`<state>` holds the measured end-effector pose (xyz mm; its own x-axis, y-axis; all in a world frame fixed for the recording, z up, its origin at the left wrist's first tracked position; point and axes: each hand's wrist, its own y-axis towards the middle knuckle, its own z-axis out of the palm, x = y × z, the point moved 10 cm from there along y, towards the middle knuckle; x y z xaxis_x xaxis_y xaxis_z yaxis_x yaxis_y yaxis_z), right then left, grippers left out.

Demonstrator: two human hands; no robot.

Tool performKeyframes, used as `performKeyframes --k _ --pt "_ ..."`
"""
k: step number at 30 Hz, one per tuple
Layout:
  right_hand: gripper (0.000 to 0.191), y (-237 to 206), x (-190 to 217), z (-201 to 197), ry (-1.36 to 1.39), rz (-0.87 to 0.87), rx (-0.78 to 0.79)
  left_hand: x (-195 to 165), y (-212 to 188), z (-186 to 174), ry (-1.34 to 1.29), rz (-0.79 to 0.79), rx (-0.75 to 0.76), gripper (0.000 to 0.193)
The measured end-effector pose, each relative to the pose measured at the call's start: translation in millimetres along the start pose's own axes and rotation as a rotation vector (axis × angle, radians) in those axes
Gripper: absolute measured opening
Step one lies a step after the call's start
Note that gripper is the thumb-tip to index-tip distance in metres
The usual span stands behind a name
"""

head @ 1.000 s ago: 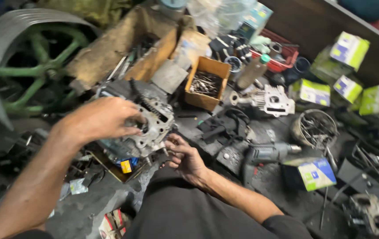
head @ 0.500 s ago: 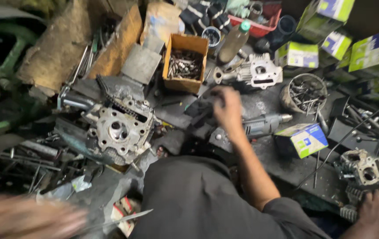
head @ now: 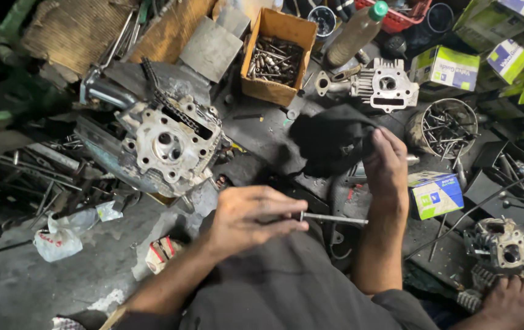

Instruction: The person works at a cluttered workbench on a small engine cylinder head and piston. They use a rotary tool on parts, wipe components with a cloth, sort small fasteners, and repeatedly press and fit a piston into the engine assembly by hand.

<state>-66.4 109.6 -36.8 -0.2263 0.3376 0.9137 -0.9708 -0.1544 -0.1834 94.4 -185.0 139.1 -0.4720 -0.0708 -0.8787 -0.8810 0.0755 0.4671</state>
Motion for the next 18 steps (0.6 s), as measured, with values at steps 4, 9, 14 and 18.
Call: performKeyframes --k 4,9,14,18 --pt "0.024 -46 -5 1 0.13 0.083 -0.027 30 16 17 -0.075 -0.114 -0.012 0.034" --pt "0.039 -82 -22 47 0.198 0.054 0.253 57 26 55 -0.251 -0.166 0.015 0.033" --pt "0.044 -98 -28 62 0.221 0.066 0.116 50 38 74 0.028 -0.028 -0.027 0.035" --pt "0.05 -102 -25 78 0.425 0.123 0.172 49 40 83 0.174 0.074 -0.018 0.035"
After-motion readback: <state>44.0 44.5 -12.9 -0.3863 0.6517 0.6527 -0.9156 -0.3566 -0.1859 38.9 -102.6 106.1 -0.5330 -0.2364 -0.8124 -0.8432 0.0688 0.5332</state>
